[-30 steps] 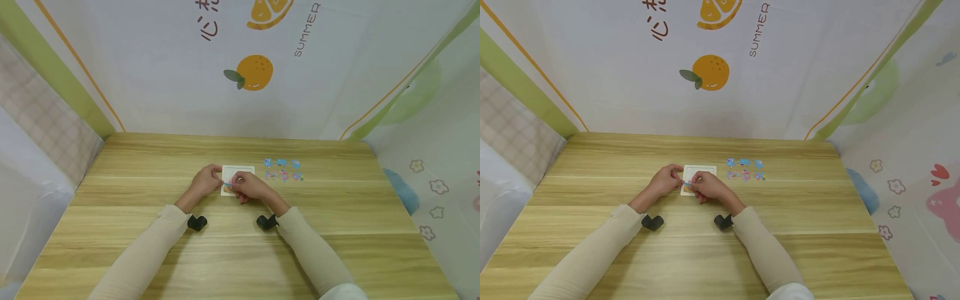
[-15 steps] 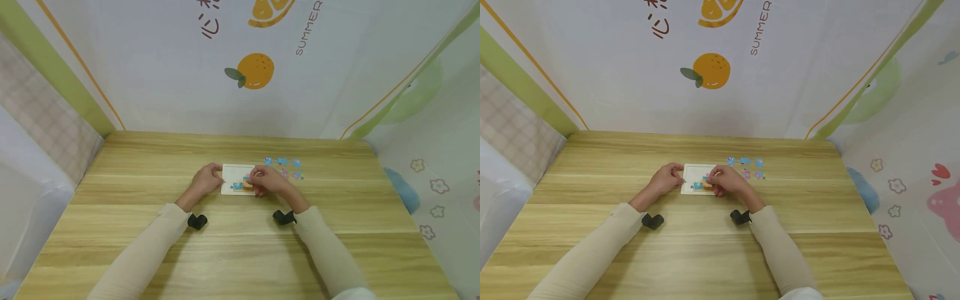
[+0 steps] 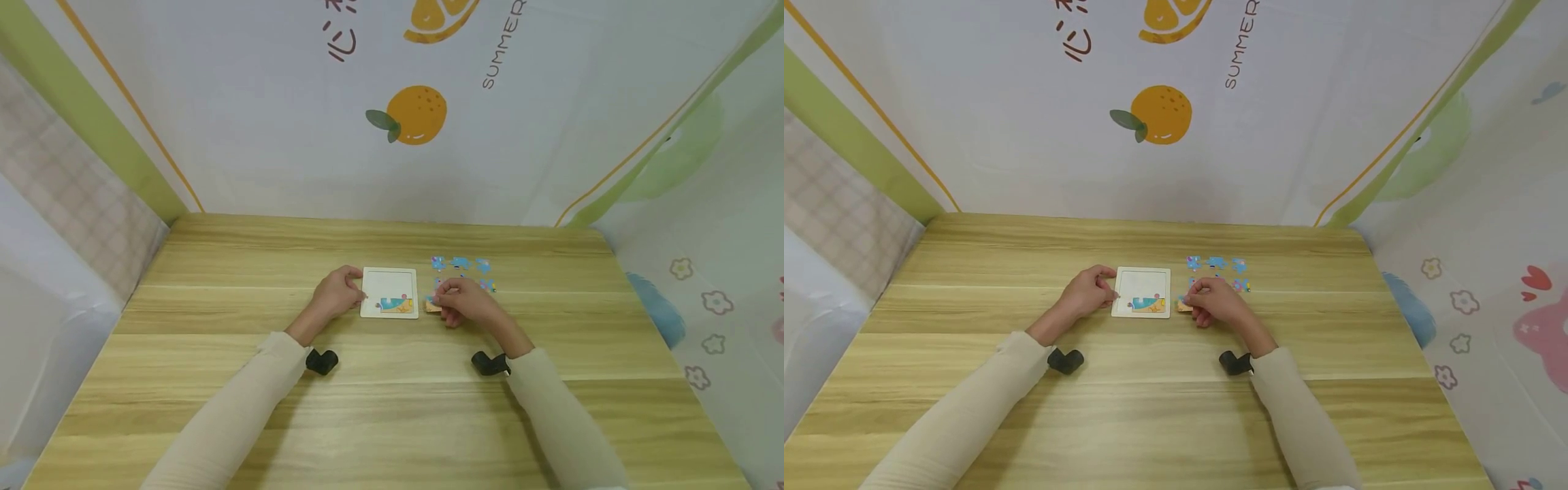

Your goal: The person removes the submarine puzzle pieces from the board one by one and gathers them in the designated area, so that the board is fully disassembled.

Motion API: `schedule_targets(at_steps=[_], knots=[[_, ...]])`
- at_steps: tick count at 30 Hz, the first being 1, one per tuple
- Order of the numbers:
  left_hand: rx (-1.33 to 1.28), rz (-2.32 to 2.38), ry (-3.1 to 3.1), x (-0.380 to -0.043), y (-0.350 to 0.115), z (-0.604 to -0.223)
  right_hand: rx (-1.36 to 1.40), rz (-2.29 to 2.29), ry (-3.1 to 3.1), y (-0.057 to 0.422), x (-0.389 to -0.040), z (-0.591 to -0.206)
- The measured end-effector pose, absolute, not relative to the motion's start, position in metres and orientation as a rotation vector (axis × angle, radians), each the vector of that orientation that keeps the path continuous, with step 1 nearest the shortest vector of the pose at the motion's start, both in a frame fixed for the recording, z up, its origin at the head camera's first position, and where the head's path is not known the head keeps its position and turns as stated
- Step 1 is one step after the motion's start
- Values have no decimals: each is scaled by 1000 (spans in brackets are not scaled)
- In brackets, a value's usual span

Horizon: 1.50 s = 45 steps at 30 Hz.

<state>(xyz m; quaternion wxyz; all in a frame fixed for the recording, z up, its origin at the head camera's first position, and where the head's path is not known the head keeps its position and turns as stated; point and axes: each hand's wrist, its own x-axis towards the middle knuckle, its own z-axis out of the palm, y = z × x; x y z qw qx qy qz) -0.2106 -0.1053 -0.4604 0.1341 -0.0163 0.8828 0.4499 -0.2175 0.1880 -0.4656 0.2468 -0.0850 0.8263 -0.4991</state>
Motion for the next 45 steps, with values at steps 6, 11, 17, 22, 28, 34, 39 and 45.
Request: schedule_targets(at_steps=[6, 11, 17, 22, 28, 34, 39, 45], knots=[[-41, 1298, 2561, -211, -106, -460, -192, -1337, 2293, 202, -213, -467], [-45, 1295, 2566, -211, -105, -460, -164, -1323, 2299, 204, -211, -467], [-45, 1305, 2559, -211, -104, -459, -147, -1312, 2319, 203, -208, -466], [-48, 1304, 2560, -211, -104, -460, -126, -1308, 2325, 202, -208, -465], [-56, 1307, 2553, -211, -104, -460, -124, -1285, 2330, 202, -210, -468], [-54, 1295, 2556, -212, -105, -461, -162, -1278, 2332, 201, -213, -465], [-53, 1294, 2557, -211, -105, -460, -181, -1289, 2312, 187, -215, -458], [-34, 1296, 2566, -211, -106, -460, -264, -1305, 2289, 162, -218, -450]])
